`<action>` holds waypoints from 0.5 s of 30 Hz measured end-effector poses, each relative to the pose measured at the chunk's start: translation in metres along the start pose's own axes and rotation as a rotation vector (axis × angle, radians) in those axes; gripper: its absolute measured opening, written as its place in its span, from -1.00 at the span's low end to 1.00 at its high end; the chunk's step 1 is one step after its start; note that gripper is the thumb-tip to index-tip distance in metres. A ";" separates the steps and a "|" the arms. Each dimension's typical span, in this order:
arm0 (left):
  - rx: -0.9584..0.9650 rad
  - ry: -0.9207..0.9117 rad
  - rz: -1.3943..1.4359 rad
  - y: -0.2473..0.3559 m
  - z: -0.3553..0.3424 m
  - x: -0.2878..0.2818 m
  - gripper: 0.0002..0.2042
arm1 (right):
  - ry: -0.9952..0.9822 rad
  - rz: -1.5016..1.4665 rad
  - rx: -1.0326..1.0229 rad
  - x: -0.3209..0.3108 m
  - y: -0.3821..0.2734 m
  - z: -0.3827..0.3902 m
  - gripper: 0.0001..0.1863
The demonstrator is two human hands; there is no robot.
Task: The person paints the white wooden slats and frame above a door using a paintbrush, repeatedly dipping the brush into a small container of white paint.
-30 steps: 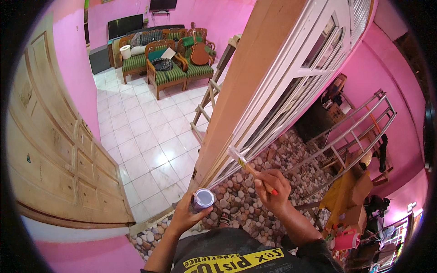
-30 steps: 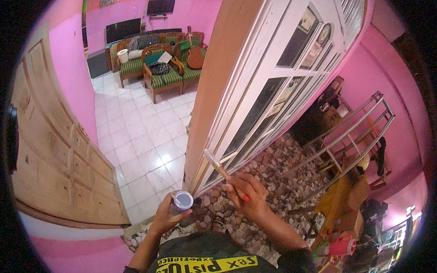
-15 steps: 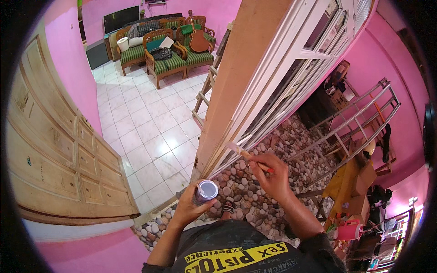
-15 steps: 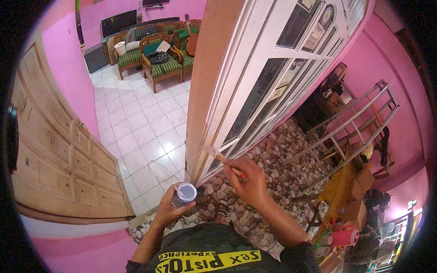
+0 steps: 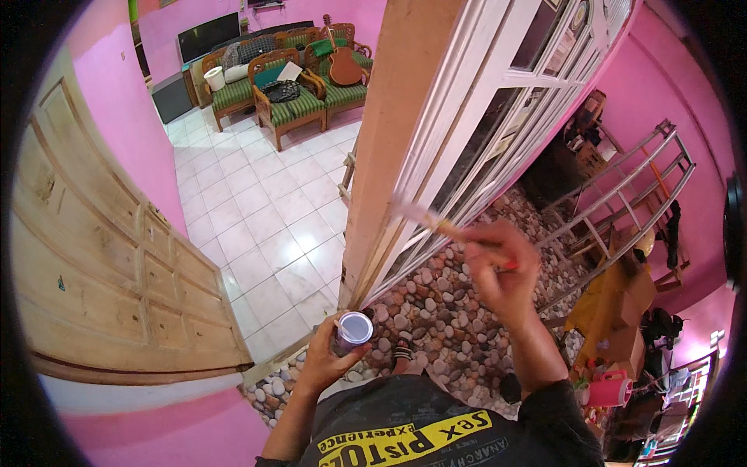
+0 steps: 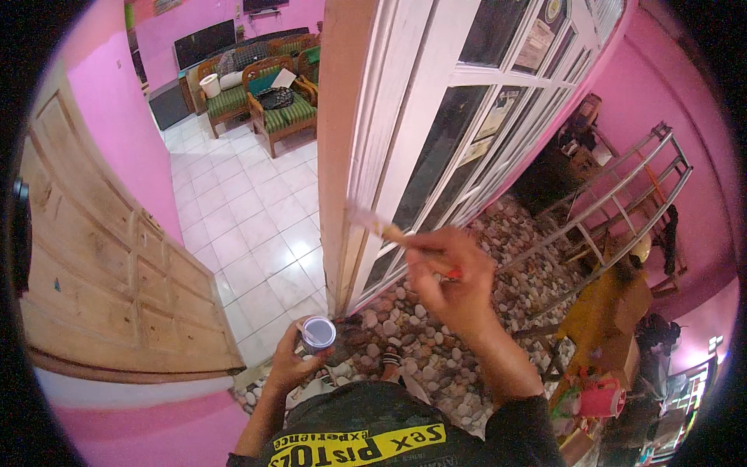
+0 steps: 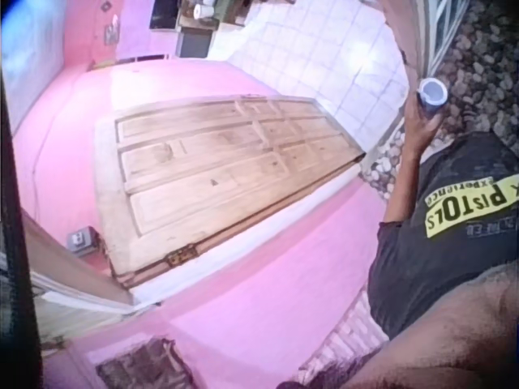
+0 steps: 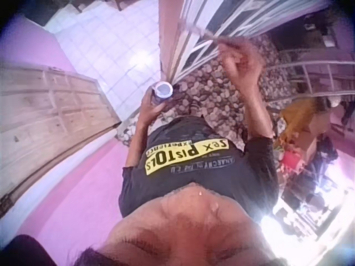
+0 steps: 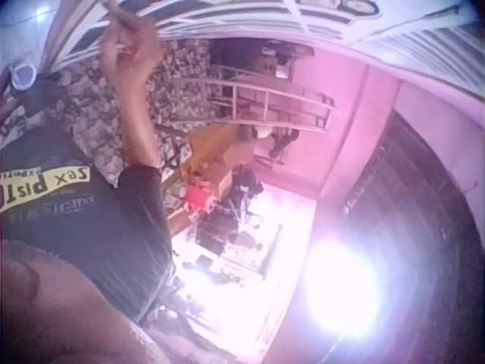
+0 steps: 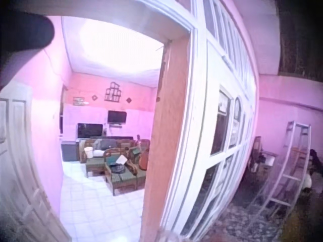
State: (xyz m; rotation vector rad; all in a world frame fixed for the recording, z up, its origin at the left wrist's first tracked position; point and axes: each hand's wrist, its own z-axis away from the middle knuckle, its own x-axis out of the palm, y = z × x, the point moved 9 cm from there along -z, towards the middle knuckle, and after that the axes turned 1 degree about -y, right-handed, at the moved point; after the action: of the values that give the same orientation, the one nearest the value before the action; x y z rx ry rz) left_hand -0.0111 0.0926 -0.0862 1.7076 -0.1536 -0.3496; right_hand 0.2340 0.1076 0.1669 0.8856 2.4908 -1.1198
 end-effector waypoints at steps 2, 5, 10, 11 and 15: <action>-0.010 0.011 0.000 0.000 0.002 0.001 -0.37 | -0.171 0.123 -0.007 0.024 0.016 0.015 -0.86; 0.001 0.020 -0.029 0.010 0.002 0.005 -0.38 | -0.176 0.062 0.014 0.039 0.033 0.011 -0.85; -0.010 0.087 -0.090 0.028 0.001 0.016 -0.38 | -0.020 -0.006 -0.150 0.001 0.005 -0.038 -0.84; -0.013 0.101 -0.105 0.030 0.001 0.020 -0.38 | -0.019 -0.026 -0.156 -0.006 -0.002 -0.044 -0.84; -0.021 0.135 -0.102 0.035 0.006 0.040 -0.38 | 0.035 -0.035 -0.280 -0.035 -0.021 -0.039 -0.82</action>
State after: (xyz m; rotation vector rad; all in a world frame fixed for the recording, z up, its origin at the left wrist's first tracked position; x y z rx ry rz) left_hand 0.0285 0.0688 -0.0583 1.7159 0.0361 -0.3088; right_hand 0.2480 0.1111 0.2215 0.7902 2.6150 -0.7447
